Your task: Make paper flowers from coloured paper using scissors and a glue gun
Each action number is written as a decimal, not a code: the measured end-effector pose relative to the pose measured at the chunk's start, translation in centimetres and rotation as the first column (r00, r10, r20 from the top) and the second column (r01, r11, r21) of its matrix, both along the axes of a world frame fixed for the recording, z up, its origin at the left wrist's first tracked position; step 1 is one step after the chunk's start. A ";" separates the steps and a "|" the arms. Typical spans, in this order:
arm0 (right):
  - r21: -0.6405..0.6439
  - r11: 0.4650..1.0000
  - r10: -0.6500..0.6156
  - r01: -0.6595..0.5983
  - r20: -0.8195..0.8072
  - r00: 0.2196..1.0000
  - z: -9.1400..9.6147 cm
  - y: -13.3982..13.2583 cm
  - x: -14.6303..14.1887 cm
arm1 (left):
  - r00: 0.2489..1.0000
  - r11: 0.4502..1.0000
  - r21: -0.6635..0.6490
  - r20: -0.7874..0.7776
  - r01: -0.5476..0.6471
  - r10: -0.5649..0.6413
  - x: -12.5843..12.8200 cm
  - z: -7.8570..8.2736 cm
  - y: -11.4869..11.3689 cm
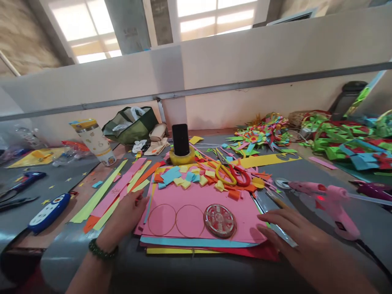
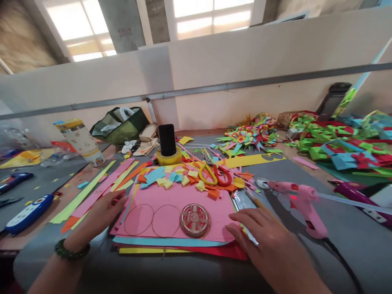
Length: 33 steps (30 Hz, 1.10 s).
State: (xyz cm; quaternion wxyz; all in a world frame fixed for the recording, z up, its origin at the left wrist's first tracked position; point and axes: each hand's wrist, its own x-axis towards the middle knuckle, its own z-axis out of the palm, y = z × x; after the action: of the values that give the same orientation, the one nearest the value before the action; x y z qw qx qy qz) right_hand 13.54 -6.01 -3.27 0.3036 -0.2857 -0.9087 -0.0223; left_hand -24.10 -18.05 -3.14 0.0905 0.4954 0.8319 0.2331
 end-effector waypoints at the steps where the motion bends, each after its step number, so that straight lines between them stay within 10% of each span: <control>1: -0.031 0.999 0.017 -0.015 0.050 0.999 0.1 0.3 -0.7 | 0.999 0.999 -0.016 -0.001 0.032 -0.032 -0.2 0.0 0.4; 9: -0.231 0.964 0.200 -0.129 0.315 0.928 1.1 1.1 -3.8 | 0.994 0.989 -0.101 0.004 0.106 -0.106 -1.2 0.8 2.8; 18: -0.405 0.914 0.132 0.014 0.330 0.935 1.3 0.4 -1.4 | 0.988 0.976 -0.166 0.086 0.143 -0.130 -1.4 -0.1 1.4; 25: -0.282 0.921 0.336 -0.270 0.220 0.916 1.6 0.6 -1.3 | 0.958 0.975 -0.169 0.271 0.145 -0.096 -0.9 0.1 -0.6; 33: -0.233 0.933 0.305 -0.276 0.101 0.947 0.9 1.3 -1.0 | 0.949 0.994 -0.094 0.315 0.059 -0.027 0.0 0.3 -2.3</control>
State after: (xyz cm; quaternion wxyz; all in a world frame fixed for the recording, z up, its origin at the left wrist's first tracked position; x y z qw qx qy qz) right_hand 12.54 -4.72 -2.38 0.2084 -0.1770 -0.9565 0.1021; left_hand -24.08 -20.38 -2.83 0.2517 0.4649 0.8069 0.2636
